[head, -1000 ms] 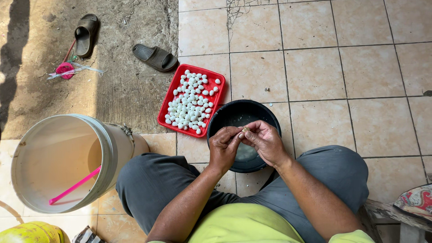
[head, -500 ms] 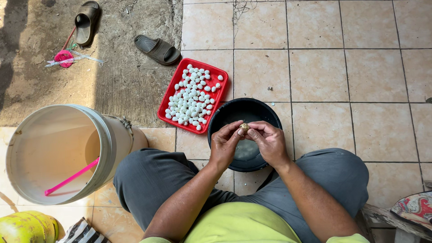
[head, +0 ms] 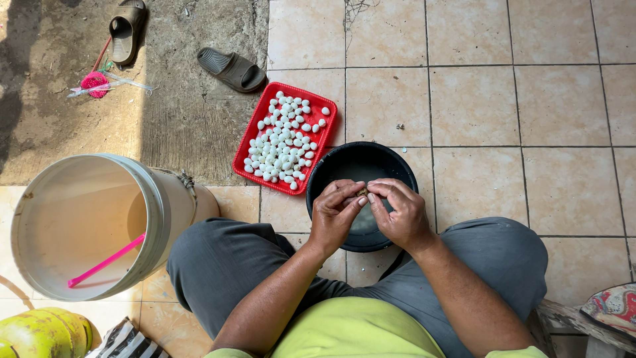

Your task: The person sits on the floor and peels the shell off small boiled eggs one at a time, dipping each egg in a black water bowl and rubbing the shell off by hand. Peeled eggs are placed on a red tray beside the bowl, and shell fragments drop into the water.

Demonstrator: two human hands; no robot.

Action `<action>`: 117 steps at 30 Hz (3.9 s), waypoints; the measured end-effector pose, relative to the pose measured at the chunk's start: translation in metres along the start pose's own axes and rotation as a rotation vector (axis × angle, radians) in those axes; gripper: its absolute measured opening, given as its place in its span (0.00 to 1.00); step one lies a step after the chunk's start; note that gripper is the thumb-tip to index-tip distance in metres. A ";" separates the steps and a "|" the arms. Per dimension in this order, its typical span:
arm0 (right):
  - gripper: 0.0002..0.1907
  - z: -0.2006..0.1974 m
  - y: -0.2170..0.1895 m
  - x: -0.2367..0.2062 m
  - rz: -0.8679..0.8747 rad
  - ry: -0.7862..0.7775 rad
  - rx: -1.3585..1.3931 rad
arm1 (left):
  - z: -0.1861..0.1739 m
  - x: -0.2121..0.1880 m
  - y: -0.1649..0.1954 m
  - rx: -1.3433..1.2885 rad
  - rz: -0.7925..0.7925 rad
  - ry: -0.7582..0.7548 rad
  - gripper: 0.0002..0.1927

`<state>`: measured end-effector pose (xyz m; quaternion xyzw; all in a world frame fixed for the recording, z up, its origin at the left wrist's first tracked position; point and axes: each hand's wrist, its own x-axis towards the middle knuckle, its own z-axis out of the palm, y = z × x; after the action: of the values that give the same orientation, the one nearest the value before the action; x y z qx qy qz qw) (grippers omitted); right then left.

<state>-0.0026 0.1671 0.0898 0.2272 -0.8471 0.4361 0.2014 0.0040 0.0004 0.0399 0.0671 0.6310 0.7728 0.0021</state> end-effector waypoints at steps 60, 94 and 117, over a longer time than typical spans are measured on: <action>0.08 -0.014 0.007 0.001 0.267 -0.225 -0.045 | -0.004 0.002 -0.021 -0.343 -0.310 -0.175 0.16; 0.13 -0.020 0.007 0.006 -0.048 -0.323 -0.120 | -0.014 0.007 -0.022 -0.392 -0.519 -0.155 0.09; 0.04 -0.012 0.013 0.001 0.440 -0.236 0.178 | -0.012 0.005 -0.021 -0.410 -0.580 -0.149 0.12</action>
<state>-0.0088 0.1838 0.0880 0.1035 -0.8522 0.5125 -0.0191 -0.0040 -0.0068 0.0176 -0.0605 0.4537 0.8436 0.2807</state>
